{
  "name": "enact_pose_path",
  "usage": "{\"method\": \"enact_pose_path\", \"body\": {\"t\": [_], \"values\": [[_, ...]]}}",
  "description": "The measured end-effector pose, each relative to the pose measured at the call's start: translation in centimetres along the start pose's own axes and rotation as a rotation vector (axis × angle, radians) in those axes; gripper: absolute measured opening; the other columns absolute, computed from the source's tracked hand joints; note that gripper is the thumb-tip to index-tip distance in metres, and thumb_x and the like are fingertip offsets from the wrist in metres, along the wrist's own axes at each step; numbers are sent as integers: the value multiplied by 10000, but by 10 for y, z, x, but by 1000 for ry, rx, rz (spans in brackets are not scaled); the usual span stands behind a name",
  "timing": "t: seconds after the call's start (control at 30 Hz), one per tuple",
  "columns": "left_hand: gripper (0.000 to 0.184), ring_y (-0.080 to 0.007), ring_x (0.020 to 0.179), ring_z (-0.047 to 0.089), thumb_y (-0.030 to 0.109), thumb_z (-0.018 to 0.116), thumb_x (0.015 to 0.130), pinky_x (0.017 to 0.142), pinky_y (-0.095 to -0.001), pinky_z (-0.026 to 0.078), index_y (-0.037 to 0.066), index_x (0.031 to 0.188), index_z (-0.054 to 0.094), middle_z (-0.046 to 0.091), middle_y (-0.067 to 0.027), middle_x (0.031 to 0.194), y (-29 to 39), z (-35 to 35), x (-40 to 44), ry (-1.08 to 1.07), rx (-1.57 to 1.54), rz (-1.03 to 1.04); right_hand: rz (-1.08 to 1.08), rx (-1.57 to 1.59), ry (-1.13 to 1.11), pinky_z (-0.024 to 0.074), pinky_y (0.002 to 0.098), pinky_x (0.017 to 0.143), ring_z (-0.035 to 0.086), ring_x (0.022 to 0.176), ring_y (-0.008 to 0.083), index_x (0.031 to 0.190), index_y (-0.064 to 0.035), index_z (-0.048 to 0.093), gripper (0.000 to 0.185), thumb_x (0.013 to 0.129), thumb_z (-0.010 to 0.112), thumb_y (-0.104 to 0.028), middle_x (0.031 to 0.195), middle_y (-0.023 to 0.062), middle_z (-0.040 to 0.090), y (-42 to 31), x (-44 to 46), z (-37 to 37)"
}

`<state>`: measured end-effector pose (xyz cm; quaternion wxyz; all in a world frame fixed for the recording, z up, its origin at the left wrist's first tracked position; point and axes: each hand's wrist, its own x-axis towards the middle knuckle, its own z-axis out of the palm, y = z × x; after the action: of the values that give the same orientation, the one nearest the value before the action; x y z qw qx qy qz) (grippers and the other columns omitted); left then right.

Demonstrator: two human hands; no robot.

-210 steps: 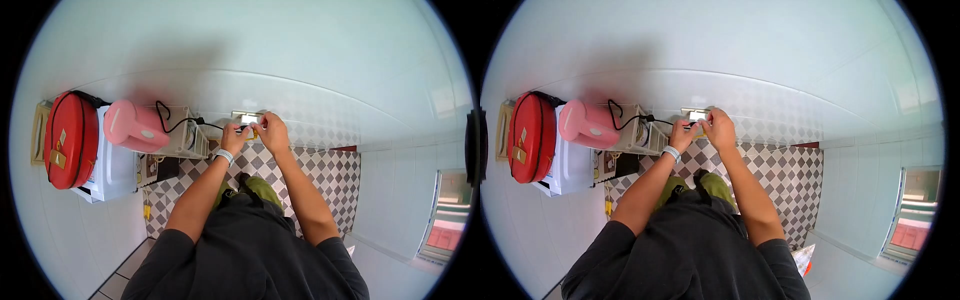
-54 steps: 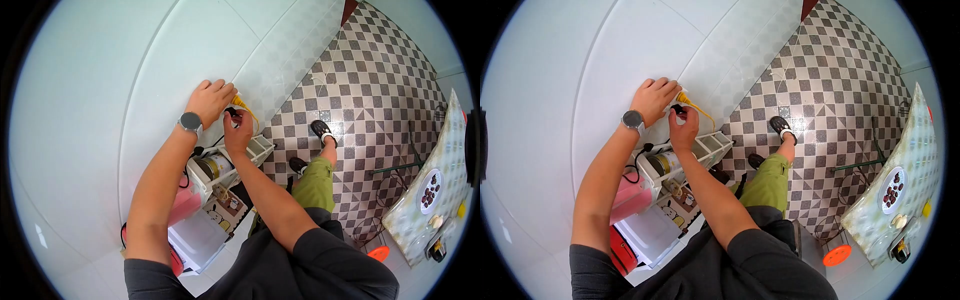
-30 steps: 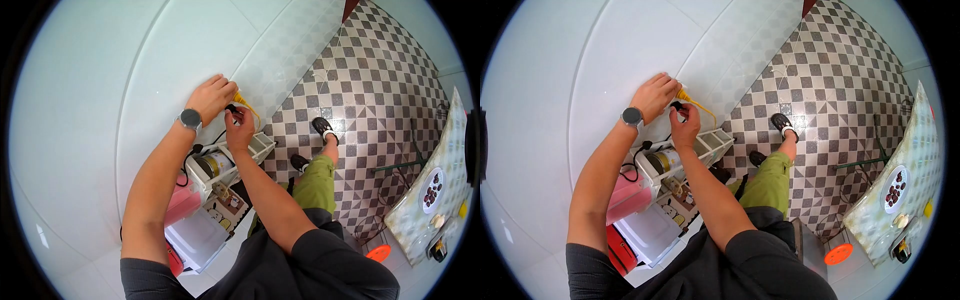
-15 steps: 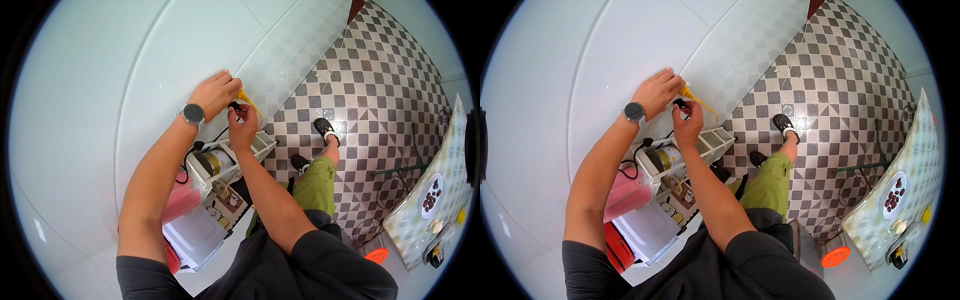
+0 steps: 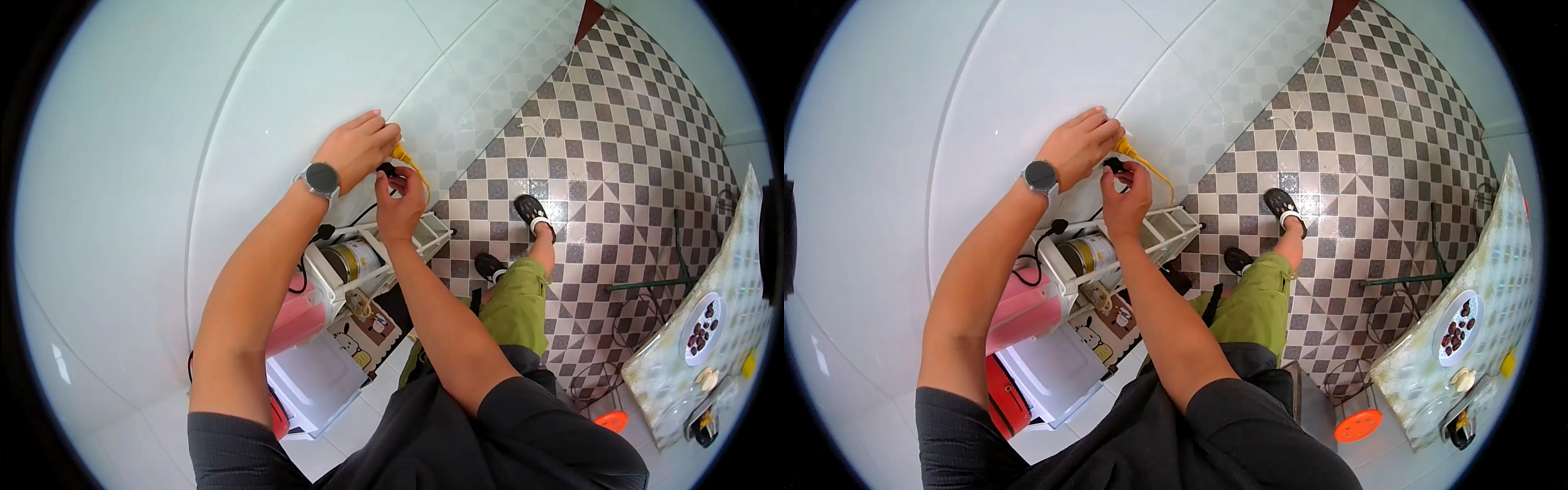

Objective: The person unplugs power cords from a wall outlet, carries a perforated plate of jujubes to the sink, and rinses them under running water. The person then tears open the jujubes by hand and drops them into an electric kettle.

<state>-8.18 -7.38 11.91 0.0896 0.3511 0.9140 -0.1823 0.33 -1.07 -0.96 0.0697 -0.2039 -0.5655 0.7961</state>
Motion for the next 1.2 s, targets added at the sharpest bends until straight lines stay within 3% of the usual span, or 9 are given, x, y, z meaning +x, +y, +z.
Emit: {"method": "enact_pose_path", "body": {"t": [0.1, 0.17, 0.37, 0.5, 0.57, 0.87, 1.0, 1.07, 1.2], "values": [[527, -258, 1228, 528, 19, 741, 690, 1108, -313, 447, 69, 1205, 641, 555, -6, 1157, -2, 4, 0, 31, -59, -58, -2, -135, -29, 529, 287, 700, 648, 736, 159, 991, 22, 616, 286, 817, 791, -122, 864, 91, 650, -10, 1, -4], [515, -263, 1232, 526, 19, 740, 691, 1105, -311, 449, 72, 1195, 644, 552, -4, 1165, -2, -4, 0, 11, -14, -2, 15, -246, -51, 531, 329, 749, 649, 781, 212, 986, 18, 598, 284, 801, 779, -99, 906, 109, 633, -16, 1, -4], [497, -259, 1232, 525, 33, 735, 692, 1117, -313, 436, 68, 1179, 642, 550, -7, 1155, 3, -9, 1, 3, 33, 22, -16, -8, -28, 532, 333, 745, 650, 769, 215, 972, 10, 596, 270, 803, 776, -99, 881, 105, 631, 5, 4, -3], [478, -248, 1216, 532, 44, 713, 720, 1140, -317, 413, 61, 1192, 637, 549, -11, 1144, 2, -2, 2, 17, -8, -32, 11, -19, -25, 532, 332, 744, 651, 765, 219, 980, 11, 601, 271, 802, 775, -97, 885, 108, 635, -8, 2, -4], [433, -233, 1183, 542, 51, 690, 753, 1156, -324, 397, 54, 1184, 643, 549, -14, 1133, 1, -5, 2, -5, 59, 10, -17, -235, -50, 534, 330, 742, 653, 765, 221, 995, 15, 610, 274, 801, 772, -92, 894, 114, 641, -18, 2, -7], [320, -199, 1094, 568, 57, 642, 812, 1157, -332, 404, 53, 1132, 664, 558, -12, 1073, 2, 9, 3, 58, -98, -73, -76, -31, -7, 521, 340, 692, 645, 731, 215, 966, 10, 611, 261, 794, 773, -102, 869, 101, 642, -5, 4, -6], [285, -199, 1082, 571, 69, 639, 827, 1146, -332, 415, 54, 1111, 666, 557, -10, 1059, 2, 2, 5, 95, -107, -80, -20, -144, -75, 532, 340, 713, 655, 741, 221, 970, 16, 610, 259, 799, 768, -96, 877, 110, 643, -17, 5, -12], [261, -207, 1078, 572, 79, 634, 849, 1135, -332, 426, 53, 1107, 662, 557, -16, 1047, 3, -7, 4, 65, 53, 19, -76, -251, -65, 534, 341, 713, 656, 738, 223, 972, 19, 610, 261, 800, 768, -98, 874, 111, 643, -21, 4, -12], [292, -204, 1080, 571, 69, 643, 827, 1140, -330, 420, 57, 1119, 655, 556, -16, 1049, 4, -3, 5, 66, 12, 14, -136, -172, -66, 520, 347, 684, 645, 715, 222, 964, 13, 611, 263, 797, 774, -109, 869, 108, 640, -9, 5, -14]]}}
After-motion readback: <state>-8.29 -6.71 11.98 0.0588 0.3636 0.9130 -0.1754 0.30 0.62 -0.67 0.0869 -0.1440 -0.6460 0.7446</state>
